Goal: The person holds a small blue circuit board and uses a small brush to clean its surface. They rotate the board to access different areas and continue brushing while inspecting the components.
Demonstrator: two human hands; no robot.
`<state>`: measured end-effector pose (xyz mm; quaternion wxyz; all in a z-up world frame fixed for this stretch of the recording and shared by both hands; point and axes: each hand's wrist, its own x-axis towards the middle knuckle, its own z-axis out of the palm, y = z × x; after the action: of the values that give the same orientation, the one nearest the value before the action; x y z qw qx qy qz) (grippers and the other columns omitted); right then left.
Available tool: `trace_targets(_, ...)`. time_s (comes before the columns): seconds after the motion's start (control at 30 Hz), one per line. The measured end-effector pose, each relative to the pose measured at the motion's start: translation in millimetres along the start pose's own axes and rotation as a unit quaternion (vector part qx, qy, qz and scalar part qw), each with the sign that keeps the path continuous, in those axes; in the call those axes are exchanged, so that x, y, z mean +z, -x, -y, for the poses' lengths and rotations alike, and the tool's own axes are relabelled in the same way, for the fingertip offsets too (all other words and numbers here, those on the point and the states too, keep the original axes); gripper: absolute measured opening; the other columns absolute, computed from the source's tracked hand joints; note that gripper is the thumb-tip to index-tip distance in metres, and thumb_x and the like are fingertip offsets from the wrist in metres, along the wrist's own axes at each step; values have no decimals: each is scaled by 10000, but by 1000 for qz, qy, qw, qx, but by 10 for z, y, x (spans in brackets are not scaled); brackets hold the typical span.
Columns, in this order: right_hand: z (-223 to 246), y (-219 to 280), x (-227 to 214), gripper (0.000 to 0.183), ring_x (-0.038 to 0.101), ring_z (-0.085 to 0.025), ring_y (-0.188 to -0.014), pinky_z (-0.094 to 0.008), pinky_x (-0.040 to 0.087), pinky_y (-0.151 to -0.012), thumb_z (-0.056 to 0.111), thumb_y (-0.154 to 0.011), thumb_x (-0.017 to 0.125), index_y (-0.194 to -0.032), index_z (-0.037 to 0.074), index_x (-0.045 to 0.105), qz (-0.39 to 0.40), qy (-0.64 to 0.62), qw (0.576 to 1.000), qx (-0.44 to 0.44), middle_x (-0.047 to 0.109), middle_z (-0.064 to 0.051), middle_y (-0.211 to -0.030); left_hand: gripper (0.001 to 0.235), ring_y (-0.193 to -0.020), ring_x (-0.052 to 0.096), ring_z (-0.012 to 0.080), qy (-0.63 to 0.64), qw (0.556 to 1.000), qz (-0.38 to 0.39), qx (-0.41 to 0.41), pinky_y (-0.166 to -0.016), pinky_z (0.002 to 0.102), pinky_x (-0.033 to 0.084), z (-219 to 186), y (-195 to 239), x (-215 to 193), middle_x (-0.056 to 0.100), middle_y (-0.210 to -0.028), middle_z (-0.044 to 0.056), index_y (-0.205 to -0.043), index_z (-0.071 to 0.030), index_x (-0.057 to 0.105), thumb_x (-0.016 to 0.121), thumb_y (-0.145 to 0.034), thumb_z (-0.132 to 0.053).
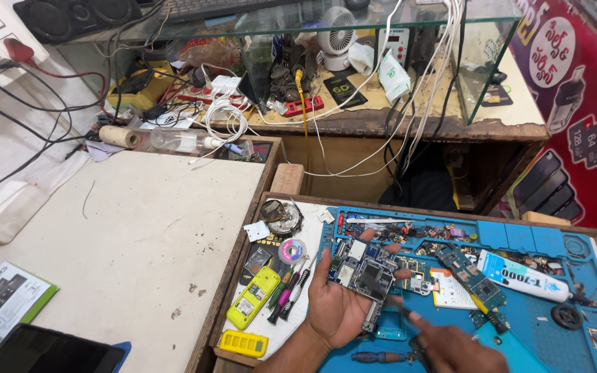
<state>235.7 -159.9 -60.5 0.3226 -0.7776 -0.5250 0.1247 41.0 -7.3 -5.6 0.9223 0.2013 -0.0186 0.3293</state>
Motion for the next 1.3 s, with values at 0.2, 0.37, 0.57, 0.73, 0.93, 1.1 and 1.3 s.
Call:
trace_targets(0.2, -88, 42, -167, 364, 695, -219, -792, -337, 542, -683, 111, -934, 673, -1292, 92, 738, -78, -192, 977, 59, 786, -139, -943, 713, -1414, 484, 446, -71, 996, 35, 34, -1017, 500, 541, 12, -25, -14, 378, -1660, 213, -1702, -126, 278, 387, -1119, -521)
trace_targets(0.37, -23, 129, -117, 337, 506, -110, -522, -247, 420, -465, 143, -941, 624, -1234, 41, 755, 38, -376, 922, 89, 725, -116, -1014, 864, -1601, 350, 408, -757, 624, 70, 179, -1246, 550, 388, 25, 152, 120, 267, -1755, 192, -1680, -156, 274, 670, -982, -477)
trace_targets(0.57, 111, 136, -5, 270, 528, -75, -554, -243, 428, -448, 191, -908, 715, -1059, -29, 757, 90, -401, 911, 28, 623, -53, -879, 1167, -1579, 351, 395, -872, 441, 75, 199, -1248, 566, 366, 194, 142, 350, 242, -1740, 193, -1696, -105, 208, 875, -834, -524)
trace_targets(0.73, -7, 88, -95, 265, 462, -82, -468, -253, 362, -428, 225, -957, 641, -972, -19, 744, 68, -423, 896, 115, 548, -22, -552, 1328, -1474, 395, 421, -821, 546, 55, 154, -1141, 573, 408, 100, 158, 401, 300, -1635, 263, -1632, -31, 167, 913, -650, -524)
trace_targets(0.93, -182, 2, -174, 329, 459, -77, -465, -259, 360, -427, 220, -1012, 624, -795, -26, 654, 59, -428, 898, 81, 540, -15, -550, 518, -944, 717, 179, -510, 857, -56, -44, -787, 283, 595, 50, 136, -24, 769, -1150, 144, -1420, 21, 600, 764, -982, -201)
trace_targets(1.1, -112, 15, -145, 234, 464, -74, -482, -253, 342, -430, 179, -989, 646, -893, -27, 704, 46, -386, 916, 95, 552, -25, -593, 225, -744, 729, 159, -370, 926, -55, -58, -576, 254, 572, 123, 199, -408, 756, -976, 139, -1201, 13, 636, 709, -1015, -91)
trace_targets(1.3, 76, 18, -237, 247, 509, -56, -512, -225, 390, -421, 154, -956, 636, -1115, -16, 718, -5, -338, 940, 54, 707, -47, -885, 177, -775, 739, 156, -379, 920, -102, -27, -582, 258, 601, 129, 207, -413, 754, -962, 123, -1146, -13, 623, 677, -1005, -106)
